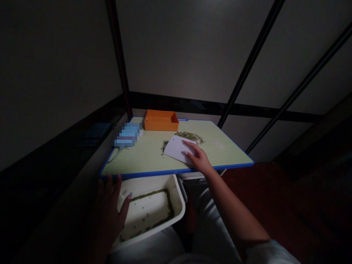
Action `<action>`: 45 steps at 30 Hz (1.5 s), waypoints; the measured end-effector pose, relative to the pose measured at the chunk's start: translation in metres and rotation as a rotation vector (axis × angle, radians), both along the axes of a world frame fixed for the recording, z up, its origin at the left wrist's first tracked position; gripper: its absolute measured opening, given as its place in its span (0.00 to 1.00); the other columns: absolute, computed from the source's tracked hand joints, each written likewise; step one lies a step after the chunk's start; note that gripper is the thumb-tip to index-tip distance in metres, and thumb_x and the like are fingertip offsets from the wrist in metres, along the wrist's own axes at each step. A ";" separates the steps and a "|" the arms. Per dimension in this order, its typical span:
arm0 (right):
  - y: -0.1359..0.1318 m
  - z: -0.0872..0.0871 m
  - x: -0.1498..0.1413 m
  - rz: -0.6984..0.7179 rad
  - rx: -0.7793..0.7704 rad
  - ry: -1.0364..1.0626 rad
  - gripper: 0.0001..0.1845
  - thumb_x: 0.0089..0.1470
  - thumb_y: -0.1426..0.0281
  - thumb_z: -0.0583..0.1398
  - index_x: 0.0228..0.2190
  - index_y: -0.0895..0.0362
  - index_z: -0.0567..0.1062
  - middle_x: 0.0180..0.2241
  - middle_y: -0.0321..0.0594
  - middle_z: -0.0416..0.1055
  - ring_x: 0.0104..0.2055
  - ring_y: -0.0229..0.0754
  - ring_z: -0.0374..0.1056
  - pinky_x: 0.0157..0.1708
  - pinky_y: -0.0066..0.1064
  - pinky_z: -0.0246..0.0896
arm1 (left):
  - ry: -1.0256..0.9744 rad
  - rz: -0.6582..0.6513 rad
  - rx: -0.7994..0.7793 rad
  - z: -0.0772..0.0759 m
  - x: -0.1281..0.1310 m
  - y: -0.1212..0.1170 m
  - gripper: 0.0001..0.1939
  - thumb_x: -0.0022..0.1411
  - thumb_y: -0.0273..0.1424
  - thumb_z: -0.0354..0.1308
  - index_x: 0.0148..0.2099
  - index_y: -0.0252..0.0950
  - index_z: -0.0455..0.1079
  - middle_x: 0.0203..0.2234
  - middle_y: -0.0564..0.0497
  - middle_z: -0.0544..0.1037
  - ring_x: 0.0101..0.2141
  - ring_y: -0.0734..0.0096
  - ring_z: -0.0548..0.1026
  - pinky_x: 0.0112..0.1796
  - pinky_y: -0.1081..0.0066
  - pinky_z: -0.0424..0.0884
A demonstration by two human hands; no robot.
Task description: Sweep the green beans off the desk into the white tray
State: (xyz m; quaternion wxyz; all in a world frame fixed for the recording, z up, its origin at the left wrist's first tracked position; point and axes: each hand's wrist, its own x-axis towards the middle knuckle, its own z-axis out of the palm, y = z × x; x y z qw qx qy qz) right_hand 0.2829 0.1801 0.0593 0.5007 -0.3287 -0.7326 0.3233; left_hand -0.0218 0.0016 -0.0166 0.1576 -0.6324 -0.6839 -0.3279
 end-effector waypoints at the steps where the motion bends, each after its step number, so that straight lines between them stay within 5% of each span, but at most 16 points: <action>1: 0.000 0.001 0.000 0.005 -0.002 -0.007 0.25 0.55 0.64 0.63 0.55 0.51 0.75 0.59 0.43 0.71 0.61 0.49 0.65 0.63 0.43 0.56 | 0.004 0.000 0.002 0.000 0.000 0.000 0.34 0.66 0.42 0.44 0.71 0.39 0.44 0.69 0.34 0.54 0.70 0.41 0.44 0.64 0.37 0.56; 45: 0.002 0.007 -0.004 0.103 0.043 -0.173 0.32 0.55 0.69 0.62 0.62 0.51 0.67 0.65 0.45 0.63 0.66 0.49 0.59 0.67 0.45 0.49 | -0.003 -0.008 -0.005 0.005 0.004 -0.003 0.34 0.66 0.43 0.43 0.70 0.37 0.47 0.69 0.35 0.53 0.70 0.41 0.46 0.65 0.41 0.53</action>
